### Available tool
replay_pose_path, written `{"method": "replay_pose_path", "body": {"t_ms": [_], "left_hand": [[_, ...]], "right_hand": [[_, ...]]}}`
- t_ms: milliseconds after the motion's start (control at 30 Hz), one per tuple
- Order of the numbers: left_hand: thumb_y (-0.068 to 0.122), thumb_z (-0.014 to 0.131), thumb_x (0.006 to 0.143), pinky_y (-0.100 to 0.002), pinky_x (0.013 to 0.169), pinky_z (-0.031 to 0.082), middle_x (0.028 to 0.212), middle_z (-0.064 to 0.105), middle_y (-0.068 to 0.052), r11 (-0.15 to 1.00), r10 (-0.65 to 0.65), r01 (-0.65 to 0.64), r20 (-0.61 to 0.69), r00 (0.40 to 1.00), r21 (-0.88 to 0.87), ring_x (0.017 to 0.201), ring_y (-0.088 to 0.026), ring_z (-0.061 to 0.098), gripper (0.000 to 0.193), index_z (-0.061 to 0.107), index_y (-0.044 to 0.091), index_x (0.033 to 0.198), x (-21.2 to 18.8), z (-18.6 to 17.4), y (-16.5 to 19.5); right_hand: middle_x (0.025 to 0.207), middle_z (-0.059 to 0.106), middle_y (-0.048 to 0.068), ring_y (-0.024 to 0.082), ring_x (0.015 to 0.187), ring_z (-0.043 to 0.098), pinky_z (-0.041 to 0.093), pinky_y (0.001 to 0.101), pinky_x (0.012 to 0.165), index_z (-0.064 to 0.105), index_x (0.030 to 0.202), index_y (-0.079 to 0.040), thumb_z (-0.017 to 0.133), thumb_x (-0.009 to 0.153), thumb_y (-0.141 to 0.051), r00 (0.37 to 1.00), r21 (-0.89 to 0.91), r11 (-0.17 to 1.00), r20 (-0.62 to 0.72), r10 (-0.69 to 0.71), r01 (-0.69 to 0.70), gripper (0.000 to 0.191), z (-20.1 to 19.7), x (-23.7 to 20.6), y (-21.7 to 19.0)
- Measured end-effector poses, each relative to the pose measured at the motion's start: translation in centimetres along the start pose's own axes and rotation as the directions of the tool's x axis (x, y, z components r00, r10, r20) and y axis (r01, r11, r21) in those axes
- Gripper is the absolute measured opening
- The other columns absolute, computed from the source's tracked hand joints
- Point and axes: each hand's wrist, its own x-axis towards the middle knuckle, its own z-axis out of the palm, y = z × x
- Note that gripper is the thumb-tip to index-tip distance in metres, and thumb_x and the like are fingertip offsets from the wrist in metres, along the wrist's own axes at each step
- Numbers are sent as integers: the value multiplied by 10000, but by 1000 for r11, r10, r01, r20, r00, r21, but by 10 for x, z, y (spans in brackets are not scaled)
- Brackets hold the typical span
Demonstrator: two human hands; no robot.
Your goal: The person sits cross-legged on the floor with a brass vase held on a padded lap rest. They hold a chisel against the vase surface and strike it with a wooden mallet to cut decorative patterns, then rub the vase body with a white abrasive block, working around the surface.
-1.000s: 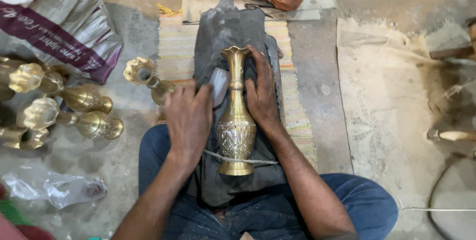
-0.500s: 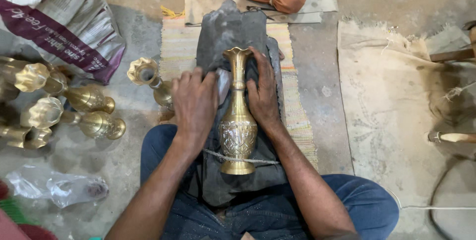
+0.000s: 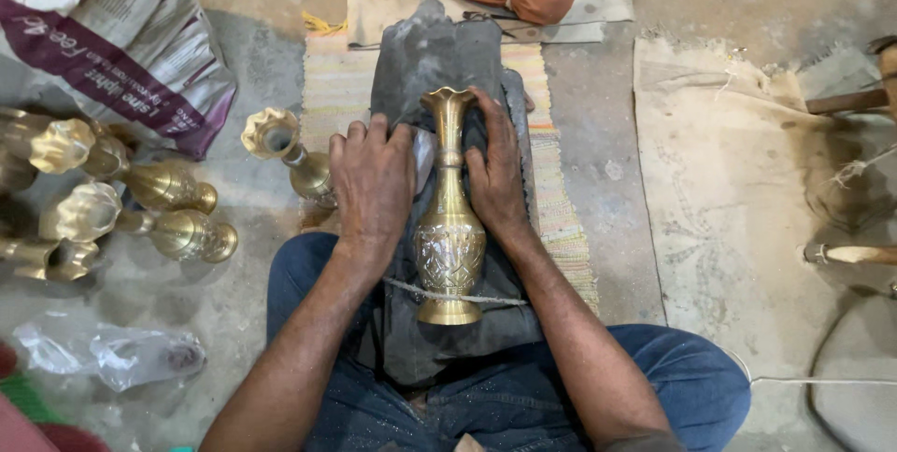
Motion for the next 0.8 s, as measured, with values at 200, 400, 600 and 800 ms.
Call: {"method": "replay_pose_path", "body": {"t_ms": [200,400,600,800], "left_hand": [[119,711,871,-487,835,460,1033,668,-157,996,-24,22,-28,999,-86,958,-318,614,246,751,51,1104,-39,-26,4],[111,705,950,-472,840,464,1086,684,-151,999,-7,5,-57,998,-34,985,-298,627,128,737,47,1056,-7,-10,3],[138,721,889,-514,899,470,1107,691,-162,998,4,-8,-61,998,-62,991,-292,642,210,747,60,1082,-24,-26,5],[150,709,875,-514,907,480,1126,690,-146,1000,-5,4,-107,994,-6,1031,-310,642,227,739,72,1085,-17,-23,7]], "right_hand": [[1617,440,166,348,1554,363,234,464,1317,358,1590,-55,500,870,30,1000,-27,1000,1,-5,5,739,-3,0,1],[1623,433,179,353,1553,369,240,462,1316,361,1591,-50,486,871,30,1000,-17,1000,11,-21,21,736,1,1,-1],[1604,440,180,355,1536,378,243,455,1303,368,1577,-41,493,854,26,1000,-21,1000,5,-11,11,736,-3,4,-5],[1613,438,177,355,1539,382,255,448,1309,366,1585,-45,482,882,29,1000,-13,1000,7,-5,5,716,2,0,0]]}}
